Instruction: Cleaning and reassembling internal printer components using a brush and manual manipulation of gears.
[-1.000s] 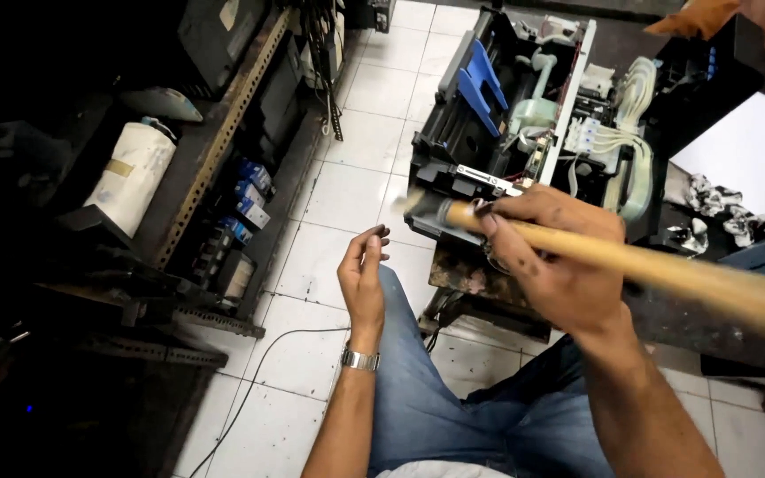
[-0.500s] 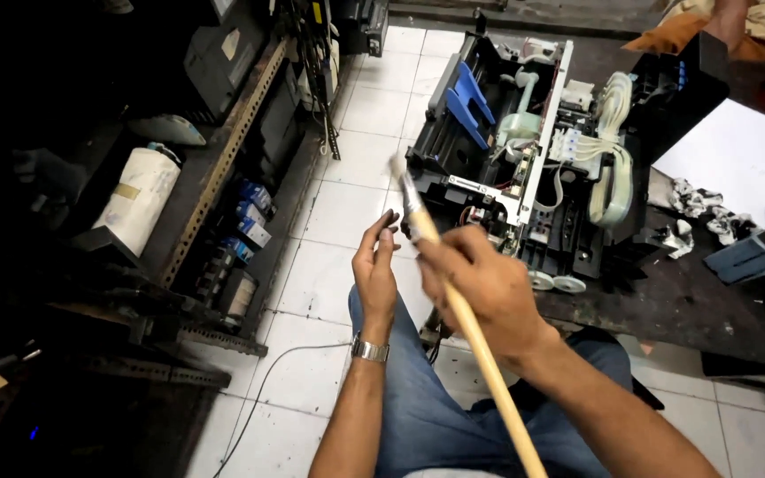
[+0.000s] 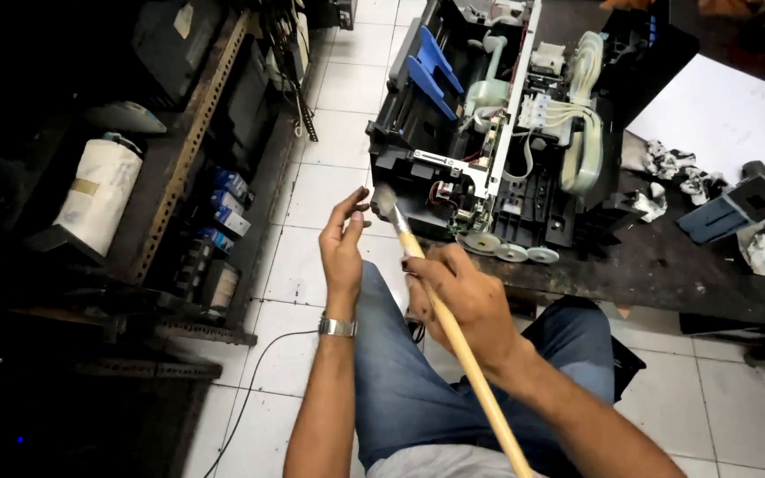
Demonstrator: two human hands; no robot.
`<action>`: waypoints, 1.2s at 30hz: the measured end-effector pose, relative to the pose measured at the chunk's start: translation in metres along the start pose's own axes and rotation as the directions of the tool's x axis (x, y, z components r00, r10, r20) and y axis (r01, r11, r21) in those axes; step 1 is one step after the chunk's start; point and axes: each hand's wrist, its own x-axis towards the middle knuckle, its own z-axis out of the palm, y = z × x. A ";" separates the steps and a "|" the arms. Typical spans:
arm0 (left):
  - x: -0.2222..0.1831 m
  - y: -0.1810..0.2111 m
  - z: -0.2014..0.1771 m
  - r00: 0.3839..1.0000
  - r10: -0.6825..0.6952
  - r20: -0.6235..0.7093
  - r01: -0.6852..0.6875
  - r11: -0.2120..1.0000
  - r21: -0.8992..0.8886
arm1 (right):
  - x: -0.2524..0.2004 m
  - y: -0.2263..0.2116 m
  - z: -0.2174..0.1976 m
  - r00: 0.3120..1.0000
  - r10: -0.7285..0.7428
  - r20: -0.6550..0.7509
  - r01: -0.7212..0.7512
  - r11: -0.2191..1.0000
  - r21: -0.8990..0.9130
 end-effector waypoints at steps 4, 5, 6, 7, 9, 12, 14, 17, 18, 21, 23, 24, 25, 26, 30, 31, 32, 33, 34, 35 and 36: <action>0.012 0.031 -0.003 0.979 0.031 0.201 -0.042 0.998 0.051 | -0.028 0.005 -0.018 1.000 0.005 0.017 -0.005 0.999 -0.043; 0.019 0.038 -0.005 0.947 0.027 0.319 -0.059 0.994 0.091 | -0.032 0.002 -0.025 0.999 -0.033 0.029 0.034 0.999 -0.019; 0.020 0.040 -0.006 0.947 0.026 0.319 -0.058 0.994 0.092 | -0.035 0.001 -0.031 0.999 -0.033 0.029 0.033 0.999 -0.018; 0.028 0.044 -0.006 0.918 -0.105 0.383 0.029 0.980 0.199 | -0.035 0.003 -0.036 0.995 0.055 0.086 -0.058 0.998 0.034; 0.043 0.050 -0.006 0.872 -0.239 0.427 0.108 0.945 0.309 | -0.045 0.005 -0.048 0.979 0.137 0.152 -0.150 0.985 0.081; 0.056 0.047 -0.006 0.822 -0.149 0.549 0.037 0.977 0.210 | -0.074 0.009 -0.071 0.977 0.132 0.166 -0.148 0.985 0.088; 0.059 0.038 -0.006 0.849 -0.029 0.528 -0.035 0.993 0.111 | -0.087 0.011 -0.081 0.969 0.236 0.078 -0.244 0.963 0.117; 0.052 0.037 -0.003 0.884 0.027 0.466 -0.081 0.992 0.096 | -0.103 0.011 -0.085 0.941 0.336 0.023 -0.337 0.933 0.129; 0.049 0.041 -0.002 0.883 0.022 0.469 -0.076 0.993 0.095 | -0.109 0.009 -0.086 0.939 0.342 0.023 -0.342 0.931 0.127; 0.041 0.054 0.009 0.901 0.057 0.431 -0.138 0.978 0.158 | -0.118 0.004 -0.091 0.934 0.358 -0.007 -0.356 0.929 0.107; 0.033 0.066 0.019 0.913 0.122 0.389 -0.208 0.960 0.187 | -0.117 -0.003 -0.093 0.951 0.308 -0.024 -0.306 0.950 0.061; 0.032 0.072 0.025 0.916 0.107 0.387 -0.192 0.963 0.190 | -0.116 -0.002 -0.093 0.947 0.320 -0.014 -0.319 0.946 0.061; 0.032 0.078 0.029 0.914 0.147 0.379 -0.234 0.953 0.195 | -0.116 0.000 -0.090 0.966 0.257 -0.018 -0.256 0.966 0.024; 0.032 0.084 0.034 0.909 0.187 0.372 -0.275 0.941 0.199 | -0.116 0.001 -0.088 0.981 0.192 -0.019 -0.192 0.981 -0.014; 0.031 0.103 0.047 0.926 0.161 0.342 -0.255 0.934 0.249 | -0.115 -0.007 -0.090 0.978 0.209 0.008 -0.207 0.975 -0.083; 0.033 0.109 0.051 0.930 0.171 0.325 -0.259 0.933 0.248 | -0.109 -0.009 -0.091 0.985 0.169 -0.038 -0.172 0.979 -0.108; 0.036 0.115 0.056 0.934 0.181 0.307 -0.263 0.933 0.248 | -0.103 -0.010 -0.092 0.989 0.126 -0.082 -0.137 0.981 -0.135; 0.035 0.118 0.057 0.934 0.171 0.313 -0.253 0.936 0.245 | -0.095 -0.013 -0.092 0.987 0.138 -0.080 -0.149 0.979 -0.142; 0.035 0.120 0.059 0.938 0.174 0.301 -0.255 0.933 0.255 | -0.087 -0.017 -0.093 0.987 0.105 -0.119 -0.126 0.974 -0.190; 0.037 0.123 0.060 0.939 0.184 0.289 -0.264 0.927 0.267 | -0.079 -0.018 -0.092 0.985 0.063 -0.159 -0.100 0.966 -0.238; 0.035 0.122 0.059 0.938 0.180 0.295 -0.261 0.928 0.265 | -0.073 -0.018 -0.093 0.985 0.069 -0.161 -0.107 0.964 -0.242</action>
